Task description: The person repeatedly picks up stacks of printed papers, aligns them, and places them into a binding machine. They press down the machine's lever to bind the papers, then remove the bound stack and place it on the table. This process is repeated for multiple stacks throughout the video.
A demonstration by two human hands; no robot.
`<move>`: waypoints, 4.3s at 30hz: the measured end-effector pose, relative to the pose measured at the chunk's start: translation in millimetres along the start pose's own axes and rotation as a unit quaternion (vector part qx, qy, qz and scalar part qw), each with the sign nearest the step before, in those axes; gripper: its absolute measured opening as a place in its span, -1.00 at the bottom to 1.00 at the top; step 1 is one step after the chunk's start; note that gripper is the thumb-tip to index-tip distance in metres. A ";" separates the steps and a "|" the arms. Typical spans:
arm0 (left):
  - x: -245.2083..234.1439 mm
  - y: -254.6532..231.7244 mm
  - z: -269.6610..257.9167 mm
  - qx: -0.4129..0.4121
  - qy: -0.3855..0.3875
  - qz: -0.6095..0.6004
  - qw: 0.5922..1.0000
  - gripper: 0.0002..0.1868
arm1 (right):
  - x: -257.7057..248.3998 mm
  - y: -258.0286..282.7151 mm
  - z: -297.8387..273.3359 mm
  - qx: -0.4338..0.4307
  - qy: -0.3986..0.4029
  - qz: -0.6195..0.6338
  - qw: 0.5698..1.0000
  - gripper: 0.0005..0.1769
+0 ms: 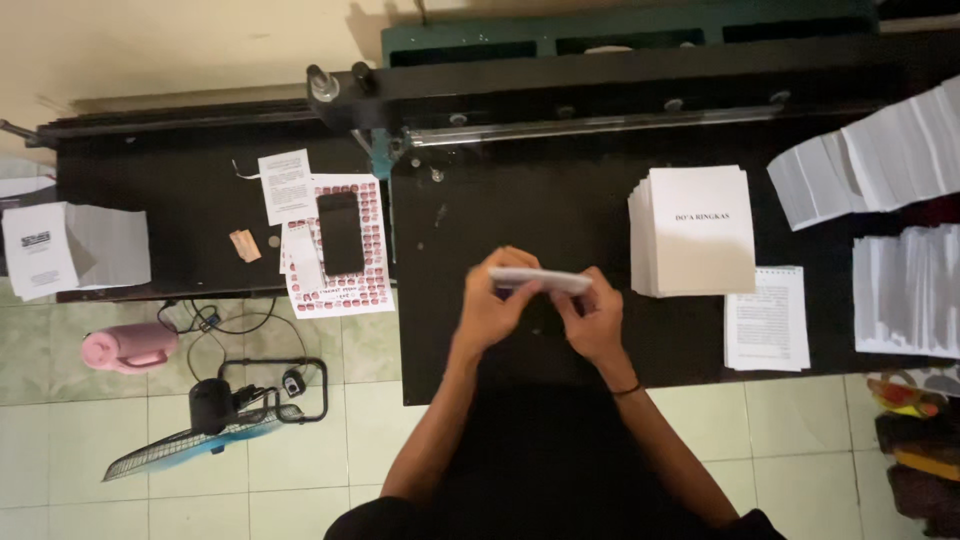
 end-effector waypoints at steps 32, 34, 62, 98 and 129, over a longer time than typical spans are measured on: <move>-47.4 45.7 72.5 -0.015 0.067 0.380 0.922 -0.68 | 72.3 -42.7 123.0 0.188 0.019 0.079 0.979 -0.42; -48.7 61.0 75.5 -0.010 0.119 0.413 0.903 -0.68 | 77.4 -49.1 135.1 0.179 0.006 0.074 0.981 -0.44; -68.0 91.6 69.6 0.108 0.048 0.431 0.895 -0.90 | 50.2 -16.6 136.4 0.268 0.162 0.212 0.926 -0.16; -66.0 87.4 67.2 0.116 0.049 0.428 0.895 -0.88 | 53.2 -23.8 133.9 0.263 0.153 0.227 0.925 -0.18; 33.0 -36.4 9.4 -0.128 -0.086 -0.033 0.987 -0.65 | 17.6 -0.1 -24.8 0.046 -0.059 0.256 0.964 -0.64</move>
Point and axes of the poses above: each hand's wrist, its own z-axis towards the middle knuckle, its own x-axis out of the palm, y = z × x, the point moved 3 cm from there along z, towards the middle knuckle, and after that the axes turned 11 degrees about -z, right-handed, at the moved point
